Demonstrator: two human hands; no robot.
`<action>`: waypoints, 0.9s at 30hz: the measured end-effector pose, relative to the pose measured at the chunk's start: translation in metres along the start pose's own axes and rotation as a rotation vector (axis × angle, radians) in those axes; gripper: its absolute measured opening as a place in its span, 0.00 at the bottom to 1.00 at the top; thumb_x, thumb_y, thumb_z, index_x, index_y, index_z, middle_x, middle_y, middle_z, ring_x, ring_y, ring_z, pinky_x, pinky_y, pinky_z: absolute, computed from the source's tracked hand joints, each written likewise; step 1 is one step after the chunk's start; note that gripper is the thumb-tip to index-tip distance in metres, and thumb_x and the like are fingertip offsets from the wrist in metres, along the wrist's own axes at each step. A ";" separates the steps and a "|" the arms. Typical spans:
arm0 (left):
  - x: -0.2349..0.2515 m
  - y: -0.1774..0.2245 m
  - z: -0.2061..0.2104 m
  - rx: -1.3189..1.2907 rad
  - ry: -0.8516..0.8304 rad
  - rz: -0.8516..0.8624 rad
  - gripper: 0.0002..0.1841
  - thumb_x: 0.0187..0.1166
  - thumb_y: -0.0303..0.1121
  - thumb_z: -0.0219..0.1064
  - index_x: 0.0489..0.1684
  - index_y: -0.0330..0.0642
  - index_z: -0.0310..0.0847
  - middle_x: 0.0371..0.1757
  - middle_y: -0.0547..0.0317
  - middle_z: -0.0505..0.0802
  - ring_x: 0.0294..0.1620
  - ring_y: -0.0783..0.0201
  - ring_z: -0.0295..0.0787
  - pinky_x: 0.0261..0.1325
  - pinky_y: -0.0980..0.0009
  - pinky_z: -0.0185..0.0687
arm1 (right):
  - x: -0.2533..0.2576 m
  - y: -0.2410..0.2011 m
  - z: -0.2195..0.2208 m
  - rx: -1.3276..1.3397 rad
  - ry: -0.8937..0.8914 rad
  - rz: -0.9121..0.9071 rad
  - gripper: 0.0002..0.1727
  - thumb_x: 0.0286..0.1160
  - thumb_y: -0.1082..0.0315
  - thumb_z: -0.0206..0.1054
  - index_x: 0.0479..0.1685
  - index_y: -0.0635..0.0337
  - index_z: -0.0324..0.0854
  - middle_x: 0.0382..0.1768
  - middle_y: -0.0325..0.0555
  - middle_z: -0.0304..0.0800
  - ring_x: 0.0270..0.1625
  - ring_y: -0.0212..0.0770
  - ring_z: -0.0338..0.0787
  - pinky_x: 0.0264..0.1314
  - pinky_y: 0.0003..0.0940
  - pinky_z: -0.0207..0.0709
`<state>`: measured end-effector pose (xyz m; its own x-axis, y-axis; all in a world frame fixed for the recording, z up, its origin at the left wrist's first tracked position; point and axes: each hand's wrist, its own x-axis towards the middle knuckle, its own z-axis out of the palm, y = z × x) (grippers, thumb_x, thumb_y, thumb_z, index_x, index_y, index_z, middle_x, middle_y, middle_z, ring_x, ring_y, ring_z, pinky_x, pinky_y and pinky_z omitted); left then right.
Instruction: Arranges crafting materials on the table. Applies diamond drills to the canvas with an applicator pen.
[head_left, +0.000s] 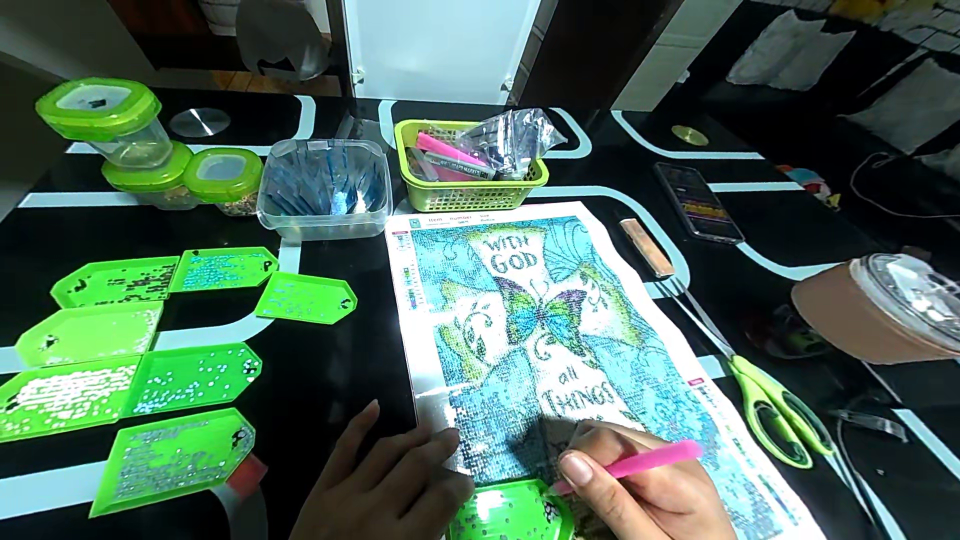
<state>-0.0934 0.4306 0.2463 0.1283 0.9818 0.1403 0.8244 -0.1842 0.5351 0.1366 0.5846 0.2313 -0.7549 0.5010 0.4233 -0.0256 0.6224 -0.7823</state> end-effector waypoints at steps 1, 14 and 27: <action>0.000 0.000 0.000 0.000 0.000 0.001 0.22 0.75 0.54 0.71 0.59 0.49 0.90 0.72 0.52 0.90 0.76 0.49 0.83 0.86 0.35 0.48 | 0.001 -0.001 -0.001 0.030 0.008 0.029 0.16 0.93 0.61 0.56 0.35 0.61 0.77 0.26 0.42 0.81 0.30 0.24 0.82 0.35 0.16 0.75; 0.000 0.001 0.000 -0.008 -0.001 -0.006 0.22 0.75 0.51 0.72 0.58 0.48 0.90 0.72 0.53 0.90 0.76 0.49 0.83 0.86 0.34 0.47 | 0.038 0.016 0.020 0.208 0.051 0.178 0.15 0.92 0.62 0.59 0.36 0.58 0.84 0.27 0.32 0.88 0.30 0.21 0.86 0.32 0.15 0.81; -0.001 0.001 0.001 -0.012 0.012 -0.007 0.21 0.75 0.52 0.71 0.57 0.48 0.90 0.72 0.53 0.90 0.76 0.50 0.83 0.86 0.35 0.47 | 0.036 0.019 0.023 0.143 0.029 0.087 0.15 0.92 0.62 0.58 0.37 0.61 0.82 0.27 0.35 0.86 0.30 0.20 0.85 0.32 0.14 0.79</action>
<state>-0.0920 0.4300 0.2455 0.1154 0.9825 0.1463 0.8186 -0.1775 0.5462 0.0938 0.6012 0.2212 -0.7390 0.5678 0.3625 -0.0555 0.4849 -0.8728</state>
